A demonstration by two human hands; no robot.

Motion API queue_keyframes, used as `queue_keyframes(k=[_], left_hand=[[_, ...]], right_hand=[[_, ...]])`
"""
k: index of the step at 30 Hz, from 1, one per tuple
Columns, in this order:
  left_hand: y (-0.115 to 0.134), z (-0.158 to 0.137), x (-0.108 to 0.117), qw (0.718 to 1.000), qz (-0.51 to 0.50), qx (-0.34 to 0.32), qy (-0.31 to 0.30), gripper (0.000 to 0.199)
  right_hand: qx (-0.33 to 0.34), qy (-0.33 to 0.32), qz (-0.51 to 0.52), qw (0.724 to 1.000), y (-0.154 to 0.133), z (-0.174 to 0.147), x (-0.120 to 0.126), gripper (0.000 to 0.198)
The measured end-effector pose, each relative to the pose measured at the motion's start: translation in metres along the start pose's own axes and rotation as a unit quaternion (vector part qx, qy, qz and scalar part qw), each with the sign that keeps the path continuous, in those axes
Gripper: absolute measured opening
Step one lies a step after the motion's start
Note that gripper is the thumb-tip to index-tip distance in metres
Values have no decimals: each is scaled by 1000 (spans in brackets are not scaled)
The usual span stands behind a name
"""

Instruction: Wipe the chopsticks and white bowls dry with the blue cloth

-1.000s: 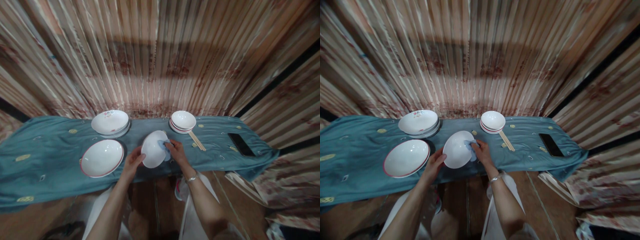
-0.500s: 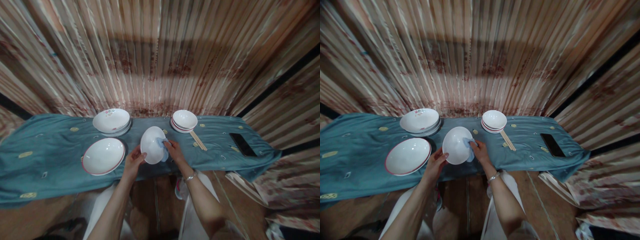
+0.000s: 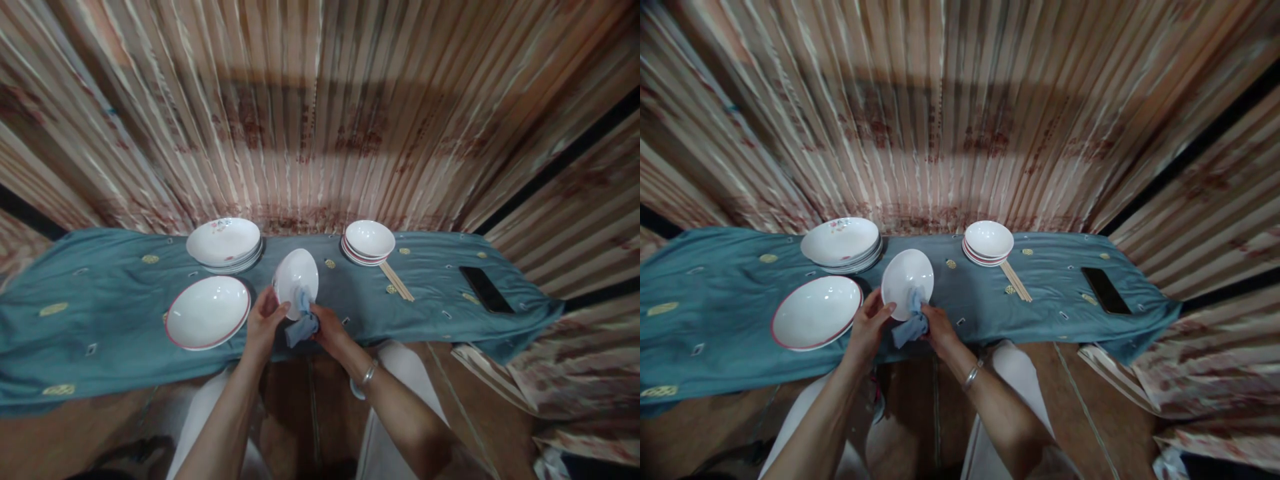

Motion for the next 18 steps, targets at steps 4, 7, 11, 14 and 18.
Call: queue_keyframes(k=[4, 7, 11, 14, 18], left_hand=[[4, 1, 3, 1000, 0, -8, 12, 63], [4, 0, 3, 1000, -8, 5, 8, 59], [-1, -2, -3, 999, -24, 34, -15, 59], [-3, -3, -6, 998, -20, 51, -23, 60], [-6, -5, -10, 998, -13, 57, -26, 63]], right_hand=[[-61, -119, -39, 990, 13, -17, -30, 39], [-58, -225, -101, 967, 3, -35, -45, 37], [6, -227, -93, 969, -33, -41, -31, 38], [54, -173, -82, 980, -59, -33, -8, 44], [181, -43, -149, 971, -93, -22, 26, 33]])
Point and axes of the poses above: each hand's wrist, its own z-axis towards the middle knuckle, its own x-axis out of the back of the hand, y = z × x, the point moved 10 cm from there along z, towards the middle knuckle, and after that the axes turned 3 degrees about -y, right-handed, at the moved point
